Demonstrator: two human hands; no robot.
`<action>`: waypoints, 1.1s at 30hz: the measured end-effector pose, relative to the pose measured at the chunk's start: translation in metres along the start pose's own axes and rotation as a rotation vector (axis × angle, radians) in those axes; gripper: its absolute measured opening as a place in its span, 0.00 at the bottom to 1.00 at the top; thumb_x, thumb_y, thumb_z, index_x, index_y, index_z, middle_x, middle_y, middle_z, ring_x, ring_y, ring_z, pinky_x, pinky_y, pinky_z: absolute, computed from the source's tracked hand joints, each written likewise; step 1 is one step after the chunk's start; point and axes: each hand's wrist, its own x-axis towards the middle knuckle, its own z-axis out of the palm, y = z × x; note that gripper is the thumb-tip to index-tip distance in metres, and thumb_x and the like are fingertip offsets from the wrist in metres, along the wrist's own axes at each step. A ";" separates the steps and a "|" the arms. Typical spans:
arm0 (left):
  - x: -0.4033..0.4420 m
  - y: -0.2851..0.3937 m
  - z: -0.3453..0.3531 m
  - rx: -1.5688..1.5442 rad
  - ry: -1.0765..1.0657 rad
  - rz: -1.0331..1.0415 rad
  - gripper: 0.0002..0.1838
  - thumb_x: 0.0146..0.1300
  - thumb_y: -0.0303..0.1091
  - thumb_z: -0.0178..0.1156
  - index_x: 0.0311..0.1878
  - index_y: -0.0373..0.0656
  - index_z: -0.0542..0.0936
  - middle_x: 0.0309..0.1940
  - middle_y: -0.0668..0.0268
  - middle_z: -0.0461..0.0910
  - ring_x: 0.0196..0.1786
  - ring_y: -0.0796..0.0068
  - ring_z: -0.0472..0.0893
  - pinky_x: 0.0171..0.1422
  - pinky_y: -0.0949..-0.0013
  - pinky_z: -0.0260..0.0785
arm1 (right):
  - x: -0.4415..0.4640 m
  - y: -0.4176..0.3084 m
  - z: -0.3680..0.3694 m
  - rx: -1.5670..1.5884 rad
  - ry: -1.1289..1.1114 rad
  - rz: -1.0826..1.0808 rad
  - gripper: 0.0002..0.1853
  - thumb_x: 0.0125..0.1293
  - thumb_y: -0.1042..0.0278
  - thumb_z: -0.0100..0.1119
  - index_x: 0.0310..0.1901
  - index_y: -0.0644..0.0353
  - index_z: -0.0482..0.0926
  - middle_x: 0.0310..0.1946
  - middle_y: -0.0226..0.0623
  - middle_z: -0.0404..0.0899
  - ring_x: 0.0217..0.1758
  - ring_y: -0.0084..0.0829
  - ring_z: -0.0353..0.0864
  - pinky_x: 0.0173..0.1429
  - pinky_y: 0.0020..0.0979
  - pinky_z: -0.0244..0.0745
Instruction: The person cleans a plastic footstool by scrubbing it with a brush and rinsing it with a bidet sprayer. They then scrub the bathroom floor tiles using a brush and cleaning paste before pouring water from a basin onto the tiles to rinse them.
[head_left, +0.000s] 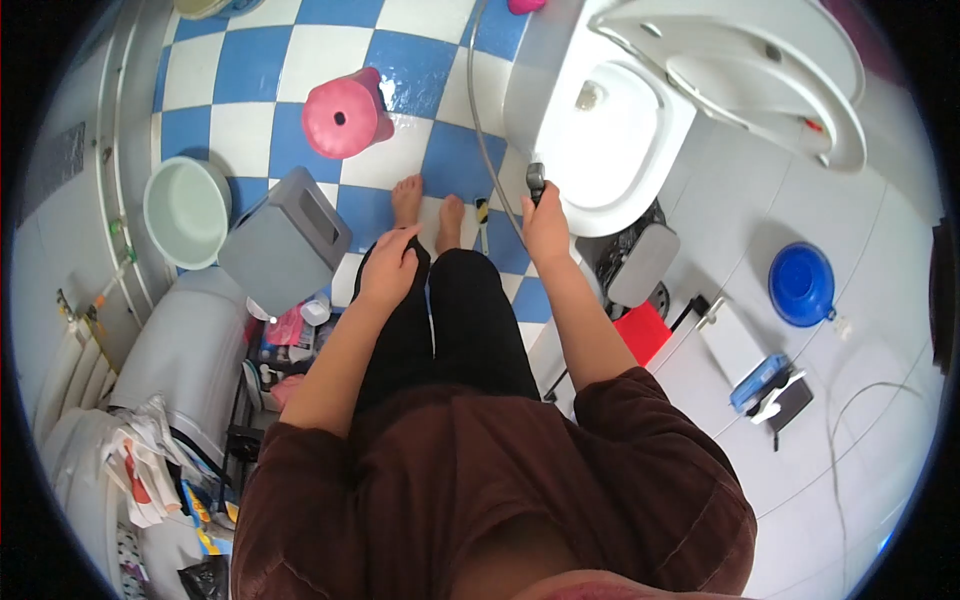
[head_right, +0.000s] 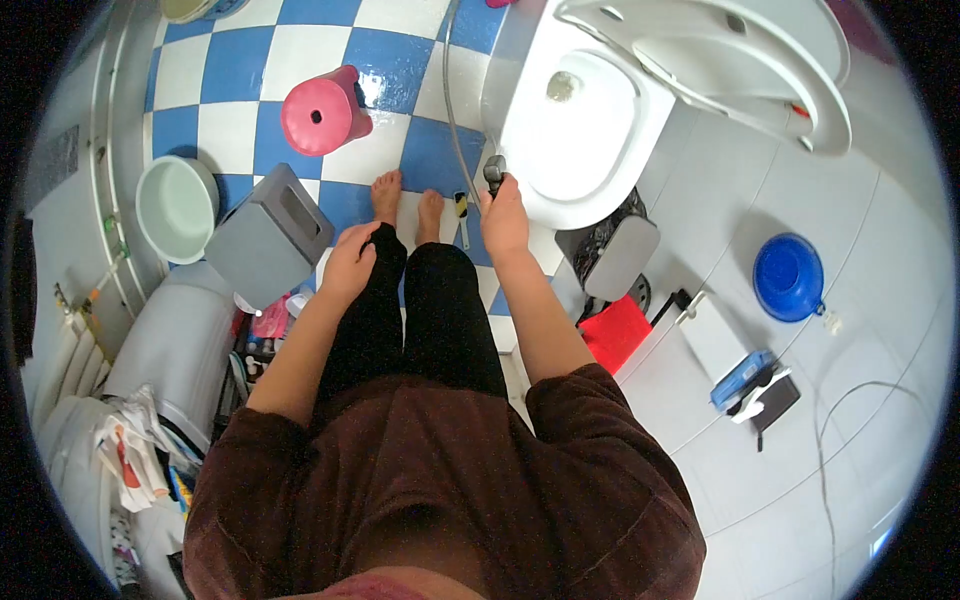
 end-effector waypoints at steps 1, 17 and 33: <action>-0.004 -0.007 0.000 -0.014 0.023 -0.017 0.18 0.56 0.25 0.52 0.52 0.40 0.75 0.47 0.54 0.75 0.52 0.53 0.74 0.57 0.61 0.66 | 0.005 -0.005 0.003 -0.022 0.006 -0.026 0.23 0.65 0.63 0.52 0.55 0.67 0.59 0.47 0.61 0.72 0.49 0.59 0.73 0.50 0.49 0.69; -0.046 -0.035 0.015 -0.197 0.301 -0.257 0.18 0.58 0.26 0.52 0.53 0.39 0.74 0.48 0.51 0.75 0.54 0.53 0.73 0.59 0.61 0.65 | 0.119 -0.079 -0.044 -0.091 0.206 -0.225 0.20 0.66 0.63 0.52 0.54 0.64 0.62 0.41 0.56 0.76 0.42 0.56 0.76 0.46 0.45 0.71; -0.173 -0.092 0.089 -0.397 0.641 -0.604 0.17 0.59 0.27 0.52 0.52 0.41 0.76 0.43 0.55 0.77 0.47 0.59 0.75 0.55 0.65 0.67 | 0.002 -0.053 0.068 -0.481 -0.819 -0.762 0.21 0.64 0.56 0.54 0.54 0.57 0.65 0.44 0.52 0.76 0.47 0.54 0.75 0.48 0.47 0.70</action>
